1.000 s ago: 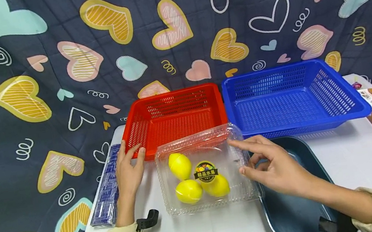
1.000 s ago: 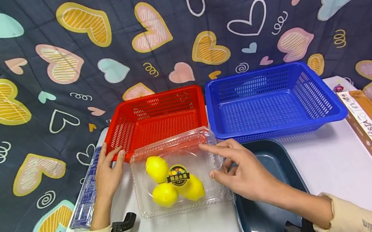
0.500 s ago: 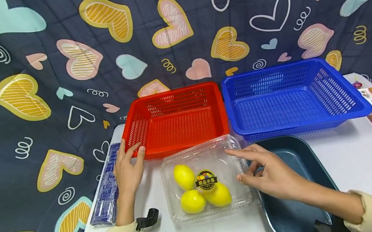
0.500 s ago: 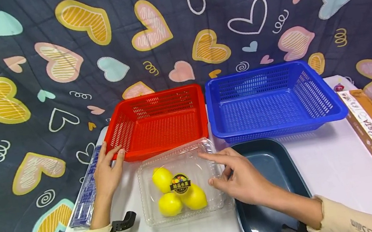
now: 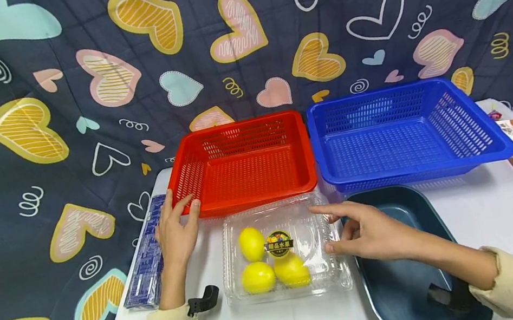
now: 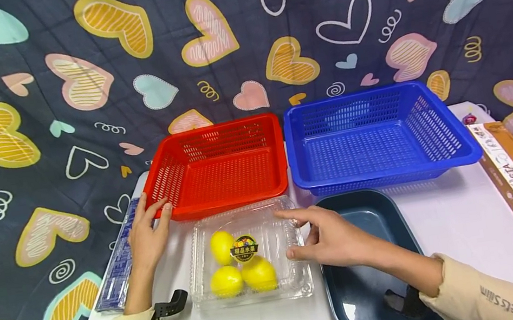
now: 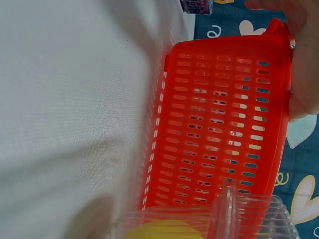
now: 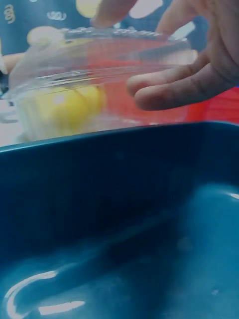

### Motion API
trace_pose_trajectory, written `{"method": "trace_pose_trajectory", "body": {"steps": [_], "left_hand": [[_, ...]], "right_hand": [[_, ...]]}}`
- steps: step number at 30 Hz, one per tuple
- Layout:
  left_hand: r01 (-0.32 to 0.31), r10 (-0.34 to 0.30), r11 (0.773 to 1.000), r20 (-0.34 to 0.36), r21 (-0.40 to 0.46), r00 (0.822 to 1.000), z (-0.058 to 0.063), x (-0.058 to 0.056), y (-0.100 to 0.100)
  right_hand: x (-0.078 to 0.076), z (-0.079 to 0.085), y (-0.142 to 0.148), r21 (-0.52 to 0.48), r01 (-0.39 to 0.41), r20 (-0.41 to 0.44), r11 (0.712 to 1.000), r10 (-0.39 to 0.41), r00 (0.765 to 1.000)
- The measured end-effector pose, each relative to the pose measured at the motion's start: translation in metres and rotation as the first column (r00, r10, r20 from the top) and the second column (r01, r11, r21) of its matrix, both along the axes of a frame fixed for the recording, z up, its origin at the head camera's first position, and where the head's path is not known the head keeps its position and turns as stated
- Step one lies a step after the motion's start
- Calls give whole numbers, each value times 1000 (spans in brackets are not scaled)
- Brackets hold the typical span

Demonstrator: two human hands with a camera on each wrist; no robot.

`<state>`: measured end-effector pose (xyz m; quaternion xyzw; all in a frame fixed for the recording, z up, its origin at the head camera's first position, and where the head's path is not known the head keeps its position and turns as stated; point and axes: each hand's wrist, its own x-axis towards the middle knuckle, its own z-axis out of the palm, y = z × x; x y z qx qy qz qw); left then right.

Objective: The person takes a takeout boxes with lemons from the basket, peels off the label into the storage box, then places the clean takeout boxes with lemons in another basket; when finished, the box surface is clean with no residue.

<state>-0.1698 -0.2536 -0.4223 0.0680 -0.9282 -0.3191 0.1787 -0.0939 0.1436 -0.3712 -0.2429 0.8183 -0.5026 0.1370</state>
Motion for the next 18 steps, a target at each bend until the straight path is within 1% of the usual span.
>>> {"method": "trace_pose_trajectory", "body": {"steps": [4, 8, 13, 18], "left_hand": [[-1, 1, 1000, 1, 1, 1000, 1, 0, 0], [0, 0, 1000, 7, 4, 1000, 2, -1, 0], [-3, 3, 1000, 18, 5, 1000, 2, -1, 1], [-2, 2, 1000, 18, 4, 1000, 2, -1, 0]], "right_hand": [[-6, -1, 5, 71, -50, 4, 996, 50, 999], [-11, -5, 7, 121, -63, 0, 991, 64, 998], [-14, -9, 8, 158, -71, 2, 985, 72, 997], [-18, -11, 7, 161, -103, -4, 982, 105, 994]]}}
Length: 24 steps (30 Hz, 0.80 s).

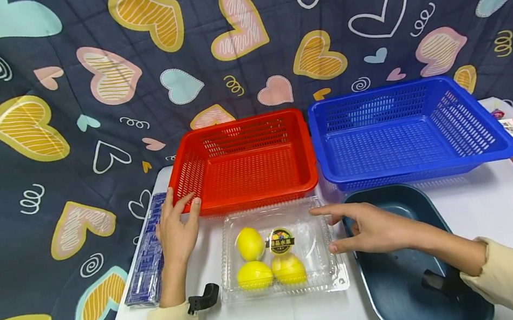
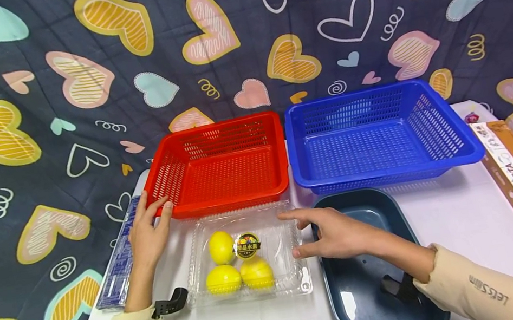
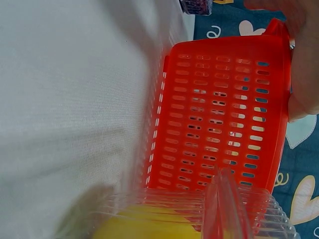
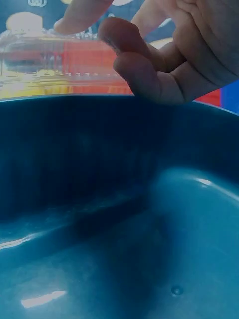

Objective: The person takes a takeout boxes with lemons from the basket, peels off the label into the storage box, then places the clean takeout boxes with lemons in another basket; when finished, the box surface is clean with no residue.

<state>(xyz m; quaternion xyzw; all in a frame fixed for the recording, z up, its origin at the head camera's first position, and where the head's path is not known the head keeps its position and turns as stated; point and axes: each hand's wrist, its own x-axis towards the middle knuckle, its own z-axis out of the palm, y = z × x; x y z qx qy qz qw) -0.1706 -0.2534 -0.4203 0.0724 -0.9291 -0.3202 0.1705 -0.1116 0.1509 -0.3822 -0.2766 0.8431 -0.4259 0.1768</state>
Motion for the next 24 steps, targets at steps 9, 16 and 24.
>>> {"method": "trace_pose_trajectory", "body": {"steps": [9, 16, 24], "left_hand": [[0, 0, 1000, 5, -5, 1000, -1, -1, 0], [5, -5, 1000, 7, -9, 1000, -1, -1, 0], [0, 0, 1000, 13, -15, 1000, 1, 0, 0]], "right_hand": [[-3, 2, -4, 31, -41, -19, 999, 41, 999], [-3, 1, -6, 49, -41, -12, 998, 42, 999], [-3, 1, -7, 54, -58, -43, 997, 60, 997]]}}
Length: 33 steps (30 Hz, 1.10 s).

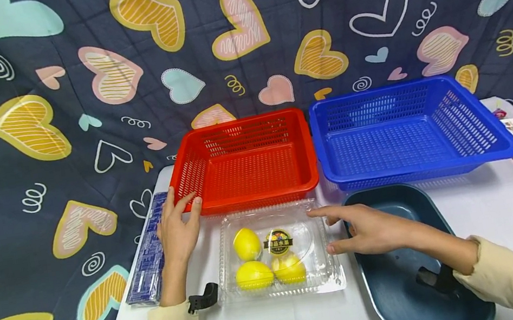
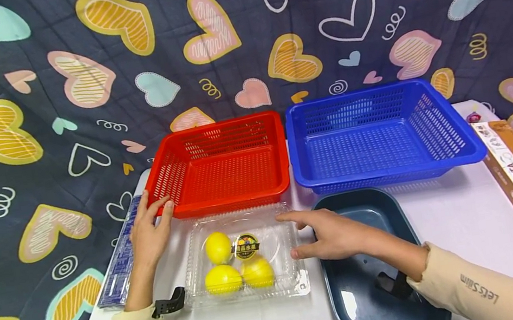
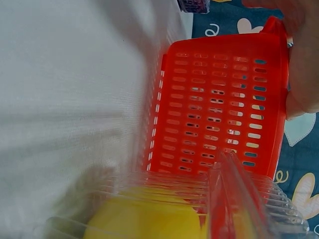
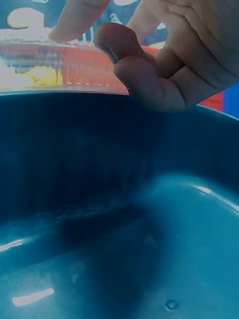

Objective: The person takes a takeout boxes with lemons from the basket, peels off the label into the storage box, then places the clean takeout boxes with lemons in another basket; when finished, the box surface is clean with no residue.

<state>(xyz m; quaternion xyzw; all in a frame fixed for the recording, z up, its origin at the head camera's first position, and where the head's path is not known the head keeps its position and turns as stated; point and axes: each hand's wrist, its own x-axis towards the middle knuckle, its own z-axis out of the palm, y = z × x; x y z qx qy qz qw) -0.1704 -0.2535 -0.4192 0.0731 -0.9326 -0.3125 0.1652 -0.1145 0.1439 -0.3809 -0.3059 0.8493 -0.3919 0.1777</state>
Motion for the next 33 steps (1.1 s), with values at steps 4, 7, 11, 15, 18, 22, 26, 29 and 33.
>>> {"method": "trace_pose_trajectory", "body": {"steps": [4, 7, 11, 15, 18, 22, 26, 29, 33], "left_hand": [[2, -2, 1000, -3, -2, 1000, 1, 0, 1], [6, -6, 1000, -6, 6, 1000, 1, -1, 3], [7, -7, 1000, -13, 18, 1000, -1, -1, 4], [25, -25, 1000, -15, 10, 1000, -1, -1, 2], [61, -61, 998, 11, 1, 998, 2, 0, -3], [115, -116, 993, 83, 16, 990, 10, 4, -8], [140, -142, 990, 111, 21, 984, 18, 8, -10], [161, -162, 987, 83, 11, 983, 22, 12, -8], [252, -252, 968, 28, -7, 967, 27, 19, -3]], "right_hand": [[-1, 2, 2, 20, -17, -38, 1000, 18, 999], [-2, 6, 5, 38, -20, -55, 999, 23, 998], [-4, 13, 9, 28, -11, -47, 1000, 12, 999], [-7, 18, 10, -11, 13, -39, 1000, -14, 999], [-9, 21, 9, -25, 48, -61, 999, -49, 997], [-12, 20, 8, -54, 101, -75, 993, -105, 992], [-16, 17, 8, -114, 122, -71, 986, -131, 989], [-19, 14, 6, -152, 122, -67, 981, -134, 989], [-22, 14, 3, -181, 133, -85, 974, -150, 985]]}}
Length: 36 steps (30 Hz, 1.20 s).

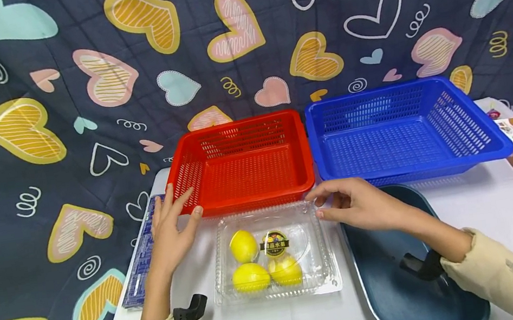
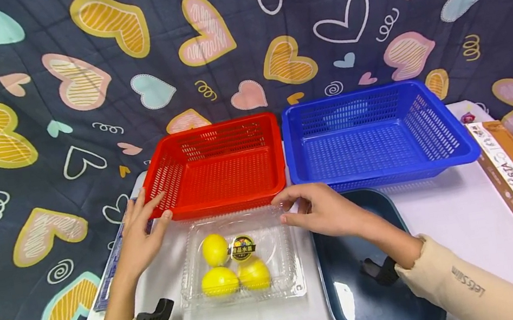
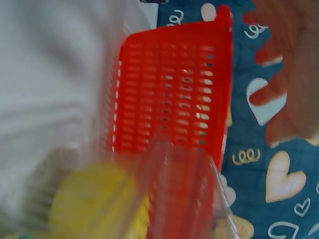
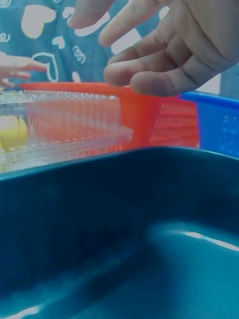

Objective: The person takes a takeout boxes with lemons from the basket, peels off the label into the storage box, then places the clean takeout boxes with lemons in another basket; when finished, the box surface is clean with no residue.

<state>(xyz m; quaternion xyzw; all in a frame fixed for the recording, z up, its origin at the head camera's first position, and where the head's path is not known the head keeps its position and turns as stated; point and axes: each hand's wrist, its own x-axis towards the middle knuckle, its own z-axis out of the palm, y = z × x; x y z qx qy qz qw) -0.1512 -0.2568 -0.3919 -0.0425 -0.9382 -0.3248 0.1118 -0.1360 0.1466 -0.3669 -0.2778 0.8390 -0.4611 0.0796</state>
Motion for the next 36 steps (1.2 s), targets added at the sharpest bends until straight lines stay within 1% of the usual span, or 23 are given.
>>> {"method": "trace_pose_trajectory", "body": {"steps": [2, 4, 7, 10, 13, 17, 19, 21, 25, 30, 36], "left_hand": [[64, -65, 998, -28, -13, 998, 3, 4, 4], [129, -130, 991, -52, -24, 990, 6, 9, 8], [220, -223, 975, -85, -41, 971, 9, 15, 15], [295, -298, 955, -102, -44, 949, 11, 22, 21], [358, -362, 932, -90, -56, 928, 11, 29, 25], [445, -447, 893, -25, -68, 894, 10, 38, 33], [480, -481, 874, 11, -70, 877, 9, 41, 36], [501, -500, 863, 42, -65, 865, 7, 43, 38], [517, -512, 854, 85, -59, 855, 2, 43, 41], [520, -514, 851, 83, -76, 854, -4, 41, 42], [526, -521, 847, 80, -74, 850, -8, 40, 40]], "right_hand": [[-1, -1, -3, -5, 4, -27, 1000, -4, 1000], [-1, -2, -6, -13, 0, -56, 1000, -1, 998], [-2, -4, -12, -23, -7, -100, 1000, 5, 995], [-3, -5, -20, -26, -15, -138, 1000, 12, 990], [-3, -7, -29, -9, -18, -173, 1000, 17, 985], [-1, -8, -39, 29, -25, -206, 999, 30, 978], [0, -8, -44, 54, -28, -209, 998, 38, 977], [0, -8, -48, 83, -36, -214, 996, 53, 975], [-1, -9, -55, 119, -74, -247, 990, 101, 964], [-1, -11, -62, 169, -104, -280, 980, 148, 948], [-2, -12, -69, 238, -135, -257, 962, 196, 946]]}}
